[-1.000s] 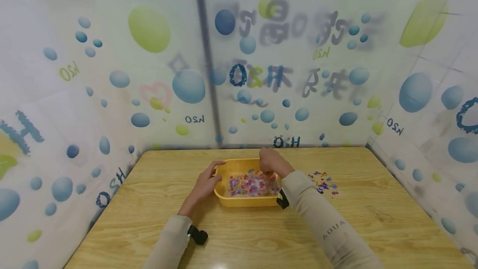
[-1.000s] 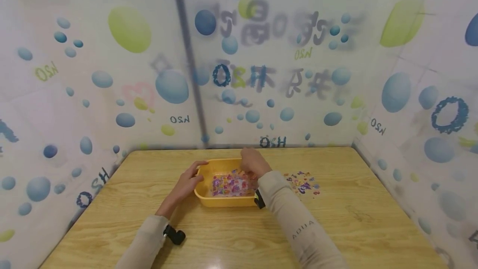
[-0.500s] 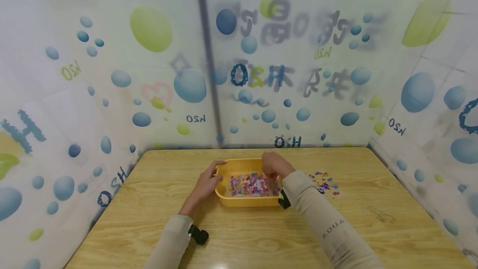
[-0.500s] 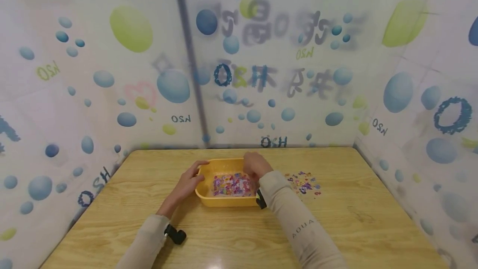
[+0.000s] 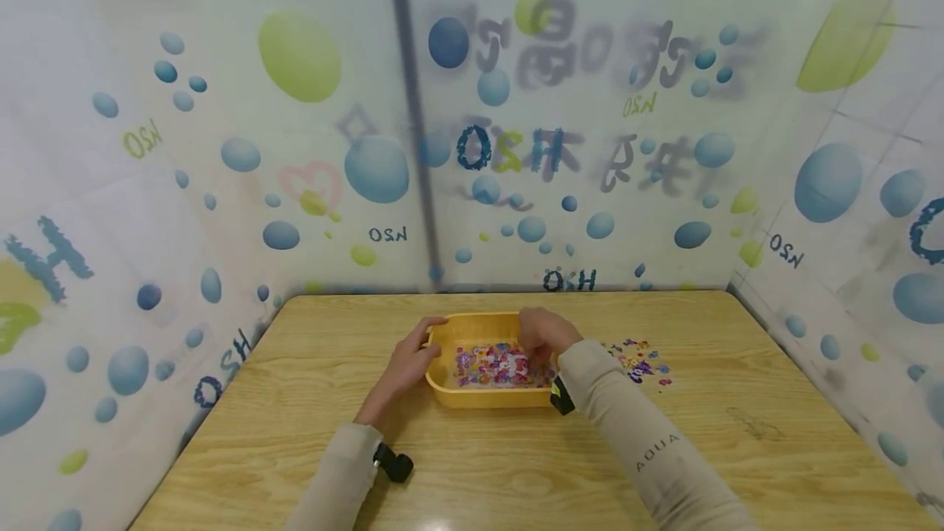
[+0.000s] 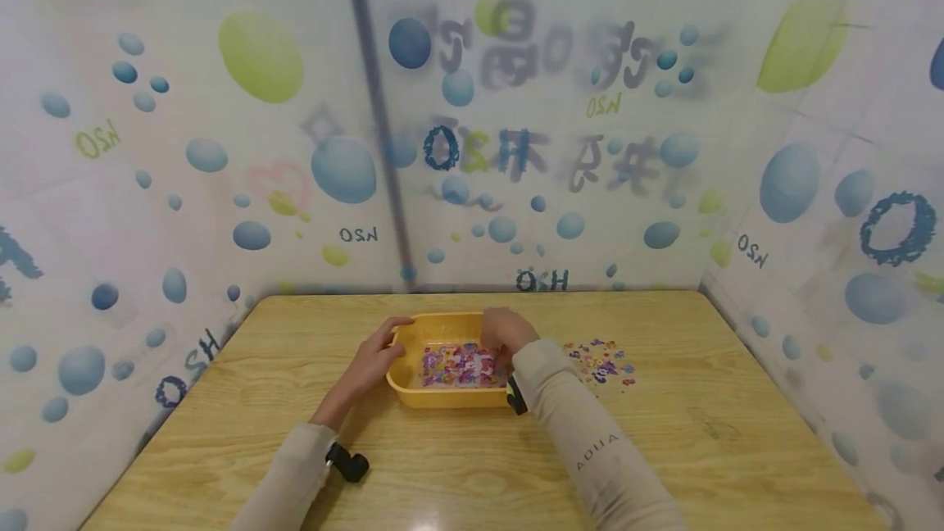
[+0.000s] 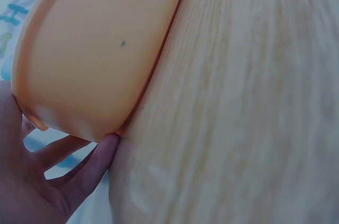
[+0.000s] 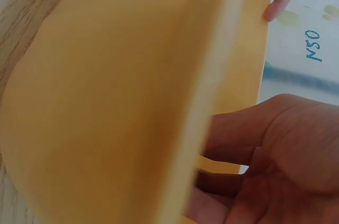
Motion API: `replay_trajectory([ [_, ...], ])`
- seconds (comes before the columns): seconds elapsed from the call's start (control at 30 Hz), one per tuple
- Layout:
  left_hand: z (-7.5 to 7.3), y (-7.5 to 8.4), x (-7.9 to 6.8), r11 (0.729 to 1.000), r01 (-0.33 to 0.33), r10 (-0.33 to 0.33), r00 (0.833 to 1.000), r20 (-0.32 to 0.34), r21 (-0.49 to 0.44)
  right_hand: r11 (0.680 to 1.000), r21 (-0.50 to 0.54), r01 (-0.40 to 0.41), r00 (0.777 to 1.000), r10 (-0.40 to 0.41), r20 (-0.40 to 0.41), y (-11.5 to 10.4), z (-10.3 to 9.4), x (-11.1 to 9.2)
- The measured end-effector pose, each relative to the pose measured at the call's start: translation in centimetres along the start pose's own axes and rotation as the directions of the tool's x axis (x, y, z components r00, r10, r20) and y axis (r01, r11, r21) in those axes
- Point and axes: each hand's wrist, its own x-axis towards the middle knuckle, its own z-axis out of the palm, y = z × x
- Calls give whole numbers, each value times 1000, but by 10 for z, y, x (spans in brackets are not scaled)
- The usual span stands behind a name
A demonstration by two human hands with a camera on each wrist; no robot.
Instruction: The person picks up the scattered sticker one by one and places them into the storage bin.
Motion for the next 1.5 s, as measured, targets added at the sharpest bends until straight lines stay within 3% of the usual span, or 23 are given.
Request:
replay_trajectory([
  [0.3,1,0,0,1000,-4,4,1000,-3,7,999,48,2,1000,-3,16,2,1,-3],
  [0.6,1,-2,0,1000,-16,16,1000,-8,0,996,68,-53,998,52,18,-1,0,-9],
  [0.8,1,-2,0,1000,-22,22,1000,-9,-10,999,-46,13,1000,-14,-20,-3,-5,-16],
  [0.93,1,-1,0,1000,-13,13,1000,-9,-2,998,-31,47,996,-50,-78,-1,-10,-25],
  [1.23,0,-1,-1,1000,7,-7,1000,-6,-7,982,-38,186,951,-189,-246,25,-10,-50],
  [1.5,1,-2,0,1000,1,-1,1000,-9,-6,968,-2,252,906,-237,-350,50,-10,-72],
])
